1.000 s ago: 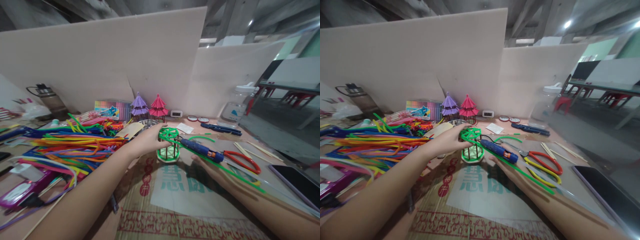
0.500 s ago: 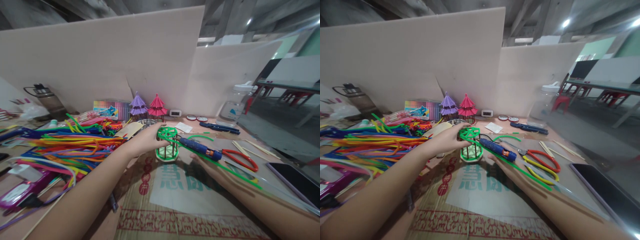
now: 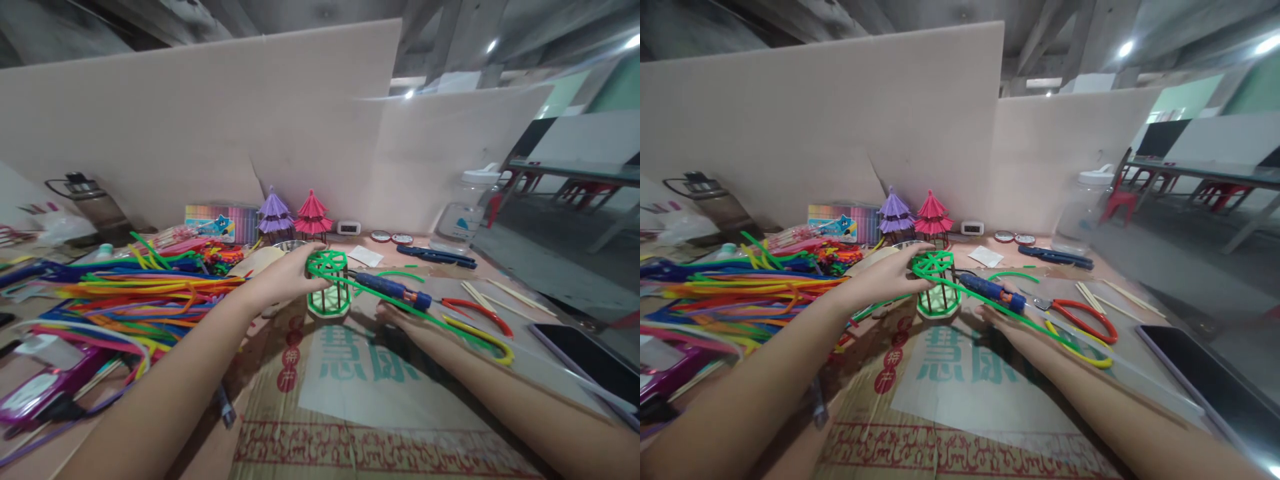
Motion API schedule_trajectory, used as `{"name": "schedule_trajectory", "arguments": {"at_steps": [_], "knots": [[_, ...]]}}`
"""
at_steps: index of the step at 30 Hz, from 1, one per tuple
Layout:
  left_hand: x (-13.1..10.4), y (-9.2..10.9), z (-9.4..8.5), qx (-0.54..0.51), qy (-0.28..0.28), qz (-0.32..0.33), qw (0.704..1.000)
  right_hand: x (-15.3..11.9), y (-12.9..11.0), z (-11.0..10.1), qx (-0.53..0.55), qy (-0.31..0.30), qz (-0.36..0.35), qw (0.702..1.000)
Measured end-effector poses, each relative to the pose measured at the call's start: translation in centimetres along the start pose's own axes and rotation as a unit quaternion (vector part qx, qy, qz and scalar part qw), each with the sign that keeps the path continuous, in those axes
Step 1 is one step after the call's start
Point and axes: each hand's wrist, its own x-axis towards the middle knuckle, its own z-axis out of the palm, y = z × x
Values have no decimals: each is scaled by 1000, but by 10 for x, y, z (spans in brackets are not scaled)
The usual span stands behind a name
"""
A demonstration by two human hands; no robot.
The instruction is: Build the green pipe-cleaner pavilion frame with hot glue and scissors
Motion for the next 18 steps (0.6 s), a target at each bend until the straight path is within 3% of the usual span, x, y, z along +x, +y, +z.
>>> {"name": "schedule_trajectory", "arguments": {"at_steps": [5, 8, 10, 12, 14, 18], "knots": [[-3, -2, -12, 20, 19, -13, 1000, 17, -6, -19, 41, 58, 106, 992], [-4, 1, -12, 18, 11, -1, 1000, 35, -10, -37, 21, 89, 70, 993], [-3, 4, -10, 13, 4, 5, 1000, 56, -9, -48, -34, 67, 61, 995], [-3, 6, -7, 5, 0, 12, 1000, 83, -3, -55, -85, 56, 65, 993], [-2, 5, -5, -2, -3, 16, 1000, 111, 9, -57, -145, 59, 112, 981], [0, 0, -2, -22, -14, 16, 1000, 145, 43, -45, -169, 75, 132, 974]]}}
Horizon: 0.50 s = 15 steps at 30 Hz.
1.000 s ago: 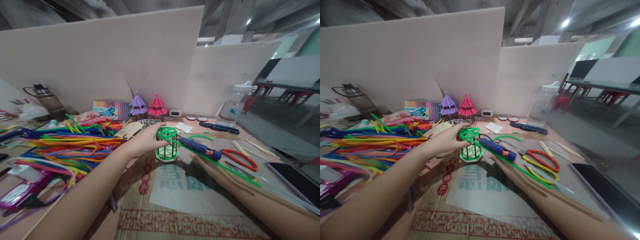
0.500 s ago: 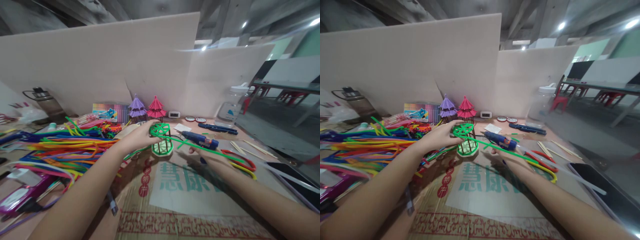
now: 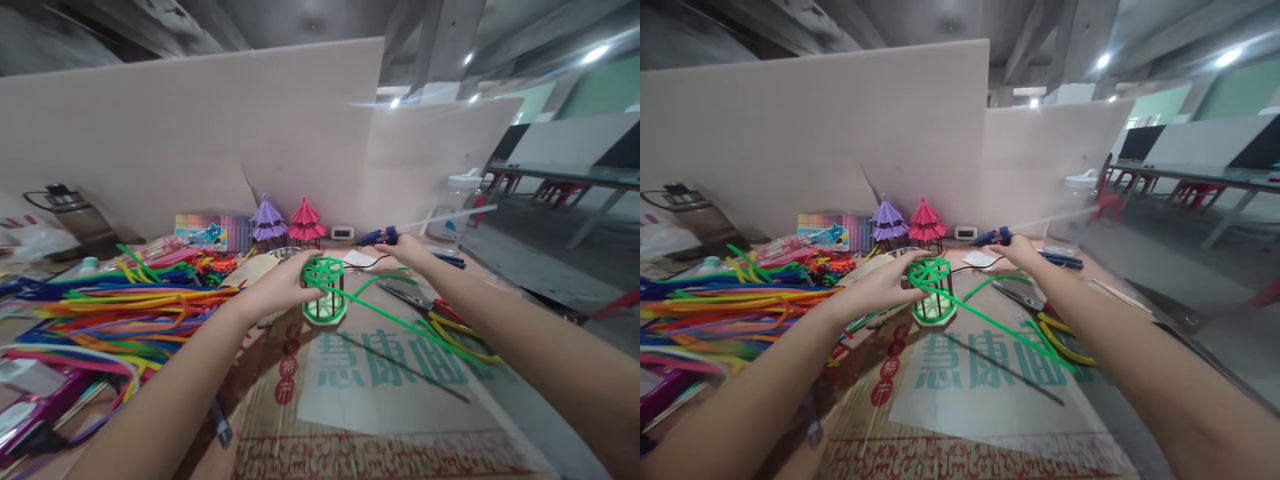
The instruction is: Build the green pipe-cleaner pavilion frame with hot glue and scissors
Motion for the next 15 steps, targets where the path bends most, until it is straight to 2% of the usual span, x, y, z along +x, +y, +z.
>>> {"name": "schedule_trajectory", "arguments": {"at_steps": [4, 7, 11, 15], "knots": [[1, -3, 3, -8, -5, 8, 1000, 10, 25, 25, -33, -13, 5, 999], [2, -6, 6, -14, -11, 10, 1000, 10, 36, 32, -59, -22, -4, 998], [2, -8, 9, -9, -8, 8, 1000, 8, 41, 26, -92, -40, -25, 995], [2, -5, 11, -14, -17, 6, 1000, -2, 44, 7, -136, -76, -53, 986]]}}
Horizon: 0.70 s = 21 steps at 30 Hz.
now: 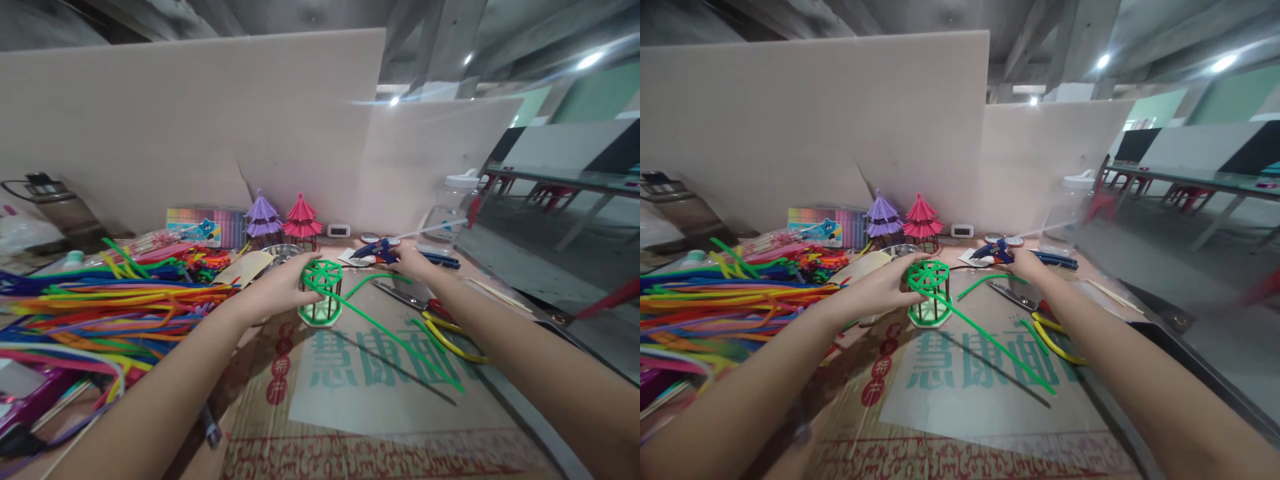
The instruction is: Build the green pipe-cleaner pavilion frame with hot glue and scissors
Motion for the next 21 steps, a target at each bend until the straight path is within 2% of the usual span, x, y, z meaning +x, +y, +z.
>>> {"name": "schedule_trajectory", "arguments": {"at_steps": [3, 6, 8, 10, 13, 15, 18, 21], "knots": [[0, 2, 3, -9, 1, 4, 1000, -19, 0, -19, -45, -17, -5, 999], [1, 3, 6, -13, 6, 14, 1000, -44, -16, -43, -73, -25, -22, 997], [2, 2, 9, -18, 11, 22, 1000, -65, -39, -57, -64, -5, -76, 995], [3, 1, 12, -25, 21, 25, 999, -88, -68, -65, -15, 33, -169, 985], [3, -1, 14, -27, 25, 3, 999, -119, -106, -63, -1, 40, -215, 976], [2, -1, 14, -18, 21, -18, 999, -131, -119, -54, -20, 35, -233, 972], [2, -1, 15, -7, 23, -21, 999, -132, -121, -39, -30, 28, -235, 971], [3, -3, 17, 1, 32, -13, 999, -125, -113, -27, 11, 22, -234, 972]]}}
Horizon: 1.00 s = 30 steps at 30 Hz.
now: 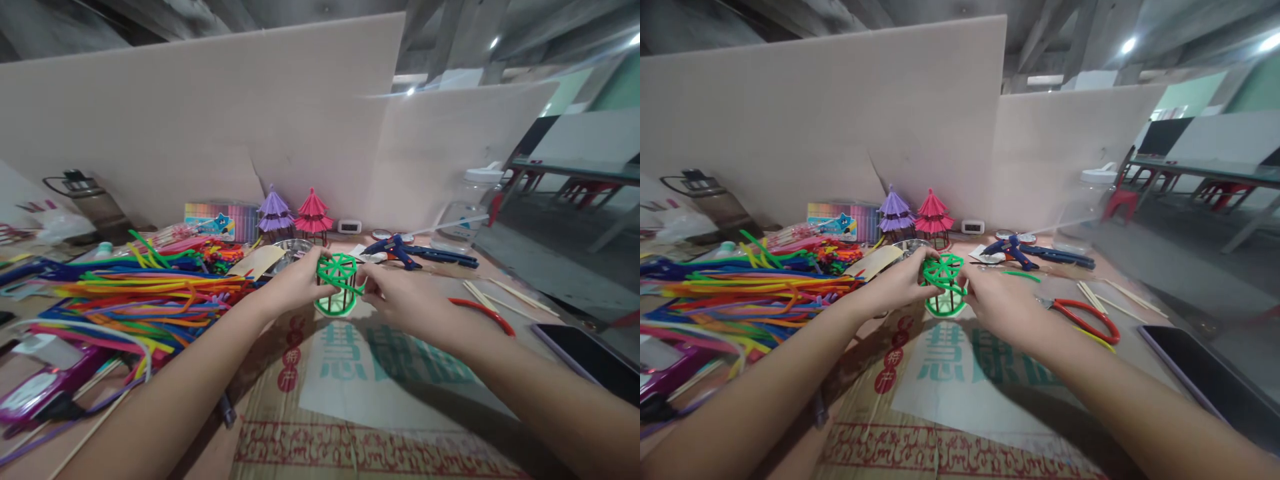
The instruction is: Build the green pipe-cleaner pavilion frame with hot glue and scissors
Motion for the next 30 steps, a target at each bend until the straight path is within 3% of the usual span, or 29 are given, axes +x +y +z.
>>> {"name": "schedule_trajectory", "arguments": {"at_steps": [6, 13, 21, 30], "knots": [[1, 1, 2, 2, 3, 0, 1000, 0, 11, 14, 3, 118, -52, 992], [0, 5, 0, 7, -4, -3, 1000, -2, 12, 19, 6, 181, -93, 979], [1, 2, 2, 11, -4, 5, 1000, 6, 20, 28, 104, 151, -21, 983], [1, 0, 3, 11, -9, 8, 1000, 6, 21, 24, 136, 149, -12, 979]]}}
